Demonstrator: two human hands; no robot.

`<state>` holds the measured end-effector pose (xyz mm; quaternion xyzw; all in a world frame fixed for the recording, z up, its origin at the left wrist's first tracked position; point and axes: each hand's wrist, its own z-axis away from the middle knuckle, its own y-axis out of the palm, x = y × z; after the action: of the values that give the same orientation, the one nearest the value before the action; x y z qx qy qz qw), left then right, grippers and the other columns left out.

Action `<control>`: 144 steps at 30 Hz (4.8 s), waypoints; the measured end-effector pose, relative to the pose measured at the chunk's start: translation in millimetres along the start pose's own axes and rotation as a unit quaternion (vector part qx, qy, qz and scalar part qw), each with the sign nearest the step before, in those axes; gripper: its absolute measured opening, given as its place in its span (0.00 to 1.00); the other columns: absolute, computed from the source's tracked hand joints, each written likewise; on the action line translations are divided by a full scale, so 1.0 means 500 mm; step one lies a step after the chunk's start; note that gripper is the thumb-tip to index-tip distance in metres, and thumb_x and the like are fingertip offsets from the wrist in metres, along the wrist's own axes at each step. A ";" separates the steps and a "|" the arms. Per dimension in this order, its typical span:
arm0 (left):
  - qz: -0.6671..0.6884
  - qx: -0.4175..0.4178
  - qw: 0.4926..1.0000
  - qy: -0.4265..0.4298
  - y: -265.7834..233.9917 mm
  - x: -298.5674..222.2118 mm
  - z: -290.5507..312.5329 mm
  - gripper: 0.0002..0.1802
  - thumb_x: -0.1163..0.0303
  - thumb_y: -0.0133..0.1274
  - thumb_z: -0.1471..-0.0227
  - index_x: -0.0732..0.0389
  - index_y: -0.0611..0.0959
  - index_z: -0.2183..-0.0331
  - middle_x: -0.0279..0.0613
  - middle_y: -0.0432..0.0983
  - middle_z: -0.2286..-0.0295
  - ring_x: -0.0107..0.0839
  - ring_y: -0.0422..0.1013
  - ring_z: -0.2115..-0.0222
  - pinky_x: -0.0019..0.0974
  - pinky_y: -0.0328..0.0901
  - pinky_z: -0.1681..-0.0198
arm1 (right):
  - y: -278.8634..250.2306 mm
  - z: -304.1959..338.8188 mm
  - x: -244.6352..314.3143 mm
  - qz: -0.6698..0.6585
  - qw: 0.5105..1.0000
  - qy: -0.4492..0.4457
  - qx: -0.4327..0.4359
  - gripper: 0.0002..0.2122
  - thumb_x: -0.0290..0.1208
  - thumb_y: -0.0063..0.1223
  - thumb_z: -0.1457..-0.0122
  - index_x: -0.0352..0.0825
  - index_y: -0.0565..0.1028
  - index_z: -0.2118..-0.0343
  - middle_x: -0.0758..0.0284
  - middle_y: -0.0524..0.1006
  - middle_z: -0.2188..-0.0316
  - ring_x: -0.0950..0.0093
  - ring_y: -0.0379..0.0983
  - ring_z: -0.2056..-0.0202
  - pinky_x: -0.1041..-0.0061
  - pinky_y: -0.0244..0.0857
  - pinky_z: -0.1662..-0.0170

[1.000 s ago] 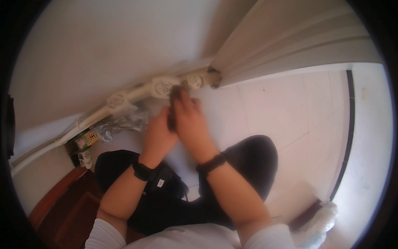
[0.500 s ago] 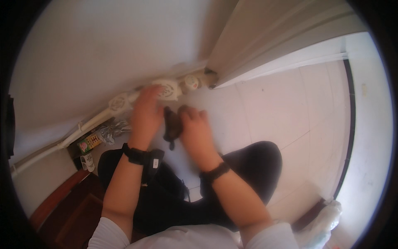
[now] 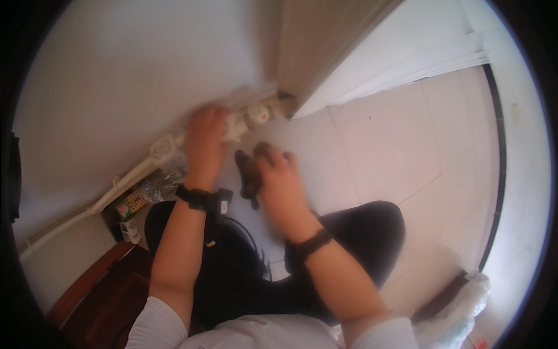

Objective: The person wipes down a white vertical radiator with a dark cloth, cleaning the front panels and then wiping the side edges and the bottom valve components.

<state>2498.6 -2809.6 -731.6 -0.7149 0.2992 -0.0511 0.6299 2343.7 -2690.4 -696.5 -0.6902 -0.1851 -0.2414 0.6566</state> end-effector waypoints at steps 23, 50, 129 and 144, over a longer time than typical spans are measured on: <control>-0.024 -0.028 0.995 -0.088 -0.059 0.089 0.082 0.34 0.87 0.57 0.60 0.58 0.75 0.47 0.42 0.72 0.49 0.47 0.68 0.48 0.47 0.62 0.44 | 0.127 -0.103 0.069 -0.003 0.986 -0.166 -0.005 0.24 0.19 0.56 0.56 0.34 0.77 0.51 0.58 0.72 0.46 0.57 0.68 0.57 0.66 0.70 0.49; 0.267 -0.011 0.963 0.016 -0.086 -0.071 0.070 0.39 0.83 0.54 0.59 0.65 0.70 0.41 0.52 0.67 0.44 0.53 0.68 0.50 0.47 0.69 0.49 | 0.046 -0.114 0.044 0.090 0.985 -0.059 -0.134 0.23 0.26 0.57 0.52 0.41 0.76 0.49 0.67 0.76 0.51 0.64 0.74 0.61 0.68 0.75 0.64; 0.424 0.090 0.818 -0.378 -0.060 -0.066 0.077 0.48 0.82 0.54 0.63 0.68 0.63 0.36 0.46 0.85 0.64 0.39 0.81 0.63 0.36 0.72 0.57 | 0.033 -0.076 0.062 -0.017 0.990 0.098 0.104 0.23 0.27 0.56 0.56 0.34 0.78 0.53 0.51 0.81 0.74 0.51 0.79 0.69 0.56 0.74 0.62; 0.146 -0.085 0.943 -0.286 -0.122 0.002 0.150 0.32 0.81 0.57 0.59 0.55 0.80 0.48 0.56 0.77 0.69 0.55 0.74 0.66 0.52 0.70 0.63 | 0.171 -0.145 0.135 -0.142 0.964 -0.219 0.049 0.28 0.16 0.52 0.51 0.29 0.70 0.43 0.53 0.66 0.37 0.51 0.75 0.51 0.62 0.73 0.50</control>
<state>2555.5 -2743.0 -690.1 -0.6985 0.2113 0.2735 0.6266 2441.3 -2772.8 -725.8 -0.6600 -0.4317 -0.1659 0.5921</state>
